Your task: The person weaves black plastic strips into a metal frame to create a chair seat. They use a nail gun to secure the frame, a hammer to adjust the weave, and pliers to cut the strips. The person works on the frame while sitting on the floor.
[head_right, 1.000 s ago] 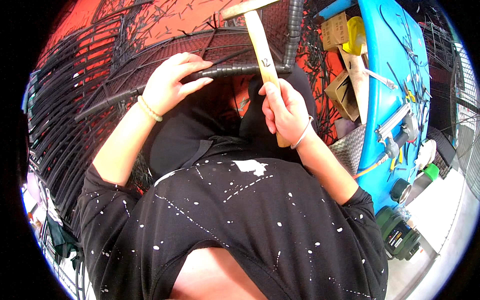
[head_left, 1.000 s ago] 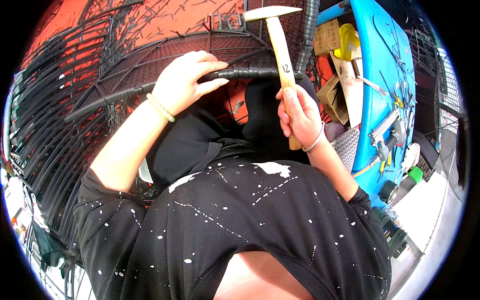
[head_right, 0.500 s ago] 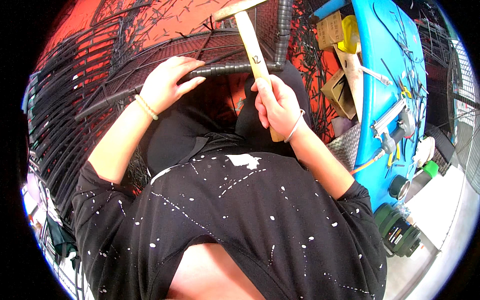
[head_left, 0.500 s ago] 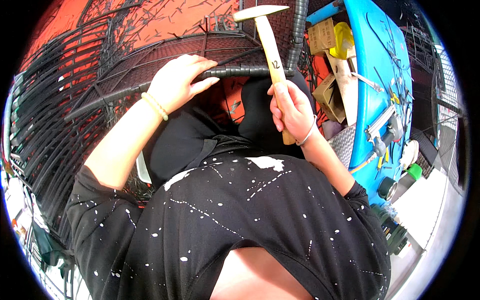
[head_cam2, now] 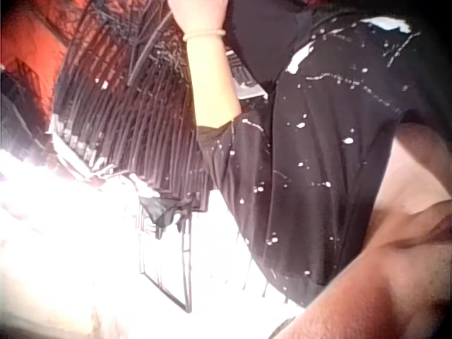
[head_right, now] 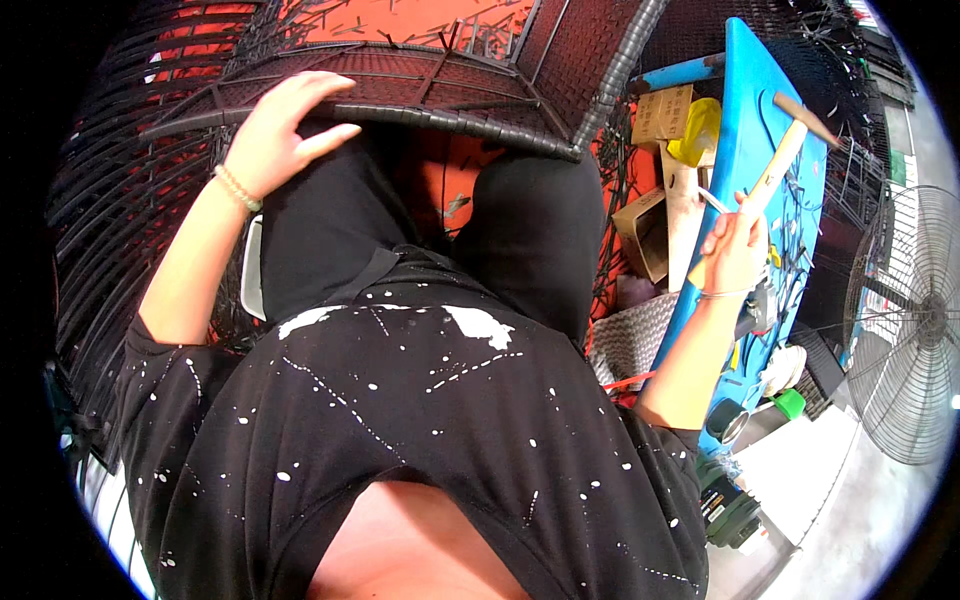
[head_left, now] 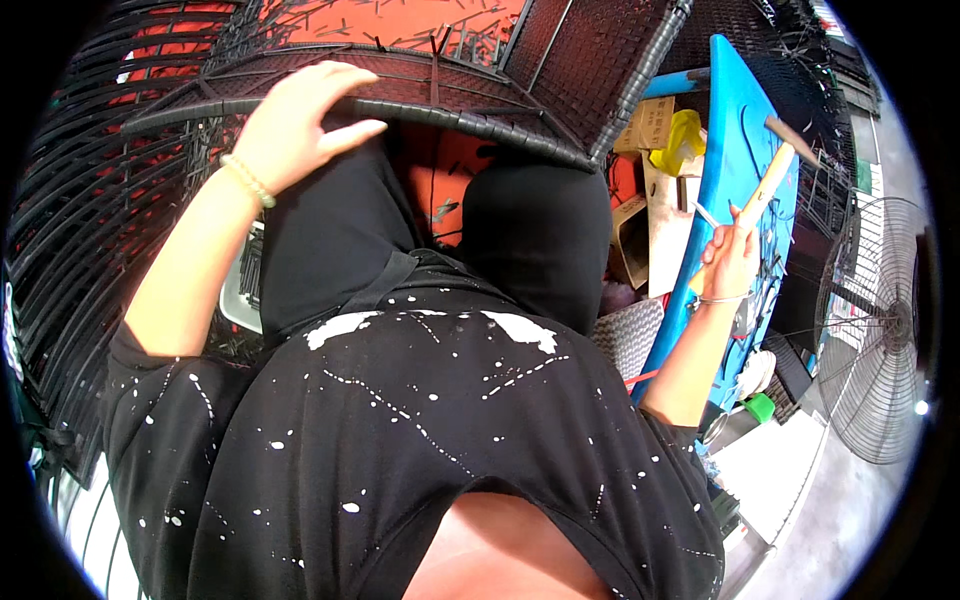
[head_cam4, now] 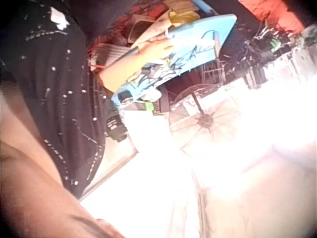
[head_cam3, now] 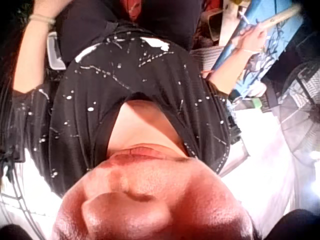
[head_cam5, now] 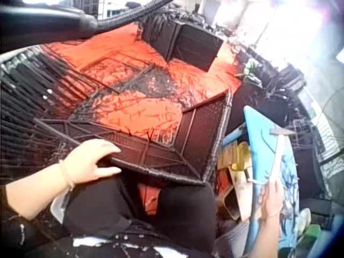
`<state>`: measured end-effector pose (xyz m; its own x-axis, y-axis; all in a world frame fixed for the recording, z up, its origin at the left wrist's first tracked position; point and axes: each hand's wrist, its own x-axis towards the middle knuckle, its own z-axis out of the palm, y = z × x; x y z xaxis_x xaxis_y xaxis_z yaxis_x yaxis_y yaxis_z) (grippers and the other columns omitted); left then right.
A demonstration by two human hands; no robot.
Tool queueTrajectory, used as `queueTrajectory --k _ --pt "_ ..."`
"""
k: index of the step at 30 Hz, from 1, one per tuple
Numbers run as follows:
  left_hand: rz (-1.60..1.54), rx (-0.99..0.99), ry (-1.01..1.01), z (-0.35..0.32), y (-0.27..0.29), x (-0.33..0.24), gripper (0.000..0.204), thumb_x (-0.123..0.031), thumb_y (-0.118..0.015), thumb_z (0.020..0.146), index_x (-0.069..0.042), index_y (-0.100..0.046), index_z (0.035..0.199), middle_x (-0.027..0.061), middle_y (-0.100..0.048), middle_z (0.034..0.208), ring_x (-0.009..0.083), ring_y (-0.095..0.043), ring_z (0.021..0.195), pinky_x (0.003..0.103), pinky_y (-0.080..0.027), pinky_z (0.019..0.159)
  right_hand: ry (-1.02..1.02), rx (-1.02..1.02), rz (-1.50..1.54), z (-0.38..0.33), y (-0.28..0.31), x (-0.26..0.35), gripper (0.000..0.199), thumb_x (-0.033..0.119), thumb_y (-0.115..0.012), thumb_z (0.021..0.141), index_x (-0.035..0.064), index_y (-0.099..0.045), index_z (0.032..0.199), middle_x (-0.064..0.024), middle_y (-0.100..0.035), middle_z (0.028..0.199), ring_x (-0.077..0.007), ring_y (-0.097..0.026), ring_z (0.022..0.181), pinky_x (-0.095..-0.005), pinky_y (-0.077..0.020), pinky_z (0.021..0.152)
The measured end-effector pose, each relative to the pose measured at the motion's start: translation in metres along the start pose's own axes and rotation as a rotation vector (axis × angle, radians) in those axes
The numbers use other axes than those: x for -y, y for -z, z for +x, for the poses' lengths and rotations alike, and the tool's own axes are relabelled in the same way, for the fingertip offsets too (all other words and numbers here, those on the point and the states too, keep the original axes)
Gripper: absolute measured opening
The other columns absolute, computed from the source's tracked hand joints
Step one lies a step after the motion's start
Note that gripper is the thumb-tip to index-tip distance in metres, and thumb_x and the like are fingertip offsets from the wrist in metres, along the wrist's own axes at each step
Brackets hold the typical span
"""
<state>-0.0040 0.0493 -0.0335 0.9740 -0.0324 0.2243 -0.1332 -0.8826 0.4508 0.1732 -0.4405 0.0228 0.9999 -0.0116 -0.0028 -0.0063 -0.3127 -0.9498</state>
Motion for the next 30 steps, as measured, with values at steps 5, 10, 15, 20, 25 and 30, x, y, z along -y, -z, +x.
queueTrajectory --k 5,10,15,20,25,30 --pt "0.069 0.05 -0.089 0.023 -0.03 0.004 0.041 -0.031 -0.076 0.078 -0.009 -0.065 0.111 0.0085 -0.063 0.097 0.0282 -0.063 0.093 0.037 -0.052 0.08 -0.204 -0.025 -0.087 0.056 0.06 -0.037 0.023 0.024 -0.06 0.098 0.0042 -0.056 0.11 -0.0024 -0.055 0.073 -0.0094 -0.047 0.048 -0.024 -0.0396 0.043" --pt "0.115 -0.007 -0.169 0.052 -0.022 0.017 0.033 -0.037 -0.077 0.075 -0.014 -0.071 0.098 0.0051 -0.065 0.085 0.0262 -0.066 0.079 0.036 -0.052 0.069 -0.435 0.032 0.035 0.119 0.124 -0.071 0.026 0.022 -0.064 0.093 0.0031 -0.056 0.109 -0.0071 -0.066 0.092 -0.01 -0.051 0.055 -0.0255 -0.0437 0.047" --pt "0.189 -0.187 -0.153 0.139 0.009 0.039 0.036 -0.046 -0.075 0.076 -0.016 -0.071 0.096 0.0052 -0.068 0.085 0.0271 -0.066 0.081 0.038 -0.053 0.073 -0.54 0.205 0.652 0.148 0.163 -0.05 0.059 0.034 -0.061 0.095 -0.0024 -0.041 0.136 -0.0132 -0.061 0.123 -0.0155 -0.059 0.064 -0.028 -0.0536 0.059" --pt "0.473 -0.418 -0.253 0.201 0.029 0.09 0.04 -0.033 -0.07 0.086 -0.01 -0.06 0.117 0.0139 -0.066 0.103 0.0332 -0.062 0.098 0.043 -0.049 0.089 -0.594 0.127 0.769 0.195 0.155 -0.039 0.052 0.034 -0.065 0.092 -0.0015 -0.052 0.128 -0.0144 -0.067 0.112 -0.0157 -0.063 0.067 -0.027 -0.0553 0.061" --pt "0.541 -0.034 -0.083 0.245 0.055 0.089 0.048 -0.034 -0.067 0.088 -0.011 -0.051 0.127 0.0152 -0.062 0.115 0.0341 -0.06 0.107 0.044 -0.047 0.093 -0.517 0.146 0.331 0.21 0.168 -0.075 0.022 0.025 -0.067 0.091 0.0056 -0.066 0.102 0.0001 -0.067 0.08 -0.009 -0.057 0.06 -0.0241 -0.048 0.051" --pt "0.543 0.041 -0.037 0.251 0.052 0.089 0.051 -0.038 -0.066 0.089 -0.009 -0.05 0.127 0.0169 -0.061 0.117 0.0352 -0.059 0.109 0.044 -0.047 0.095 -0.465 -0.077 -0.167 0.213 0.163 -0.089 0.036 0.014 -0.072 0.081 0.0027 -0.063 0.115 -0.0043 -0.062 0.079 -0.015 -0.055 0.054 -0.0262 -0.0468 0.051"
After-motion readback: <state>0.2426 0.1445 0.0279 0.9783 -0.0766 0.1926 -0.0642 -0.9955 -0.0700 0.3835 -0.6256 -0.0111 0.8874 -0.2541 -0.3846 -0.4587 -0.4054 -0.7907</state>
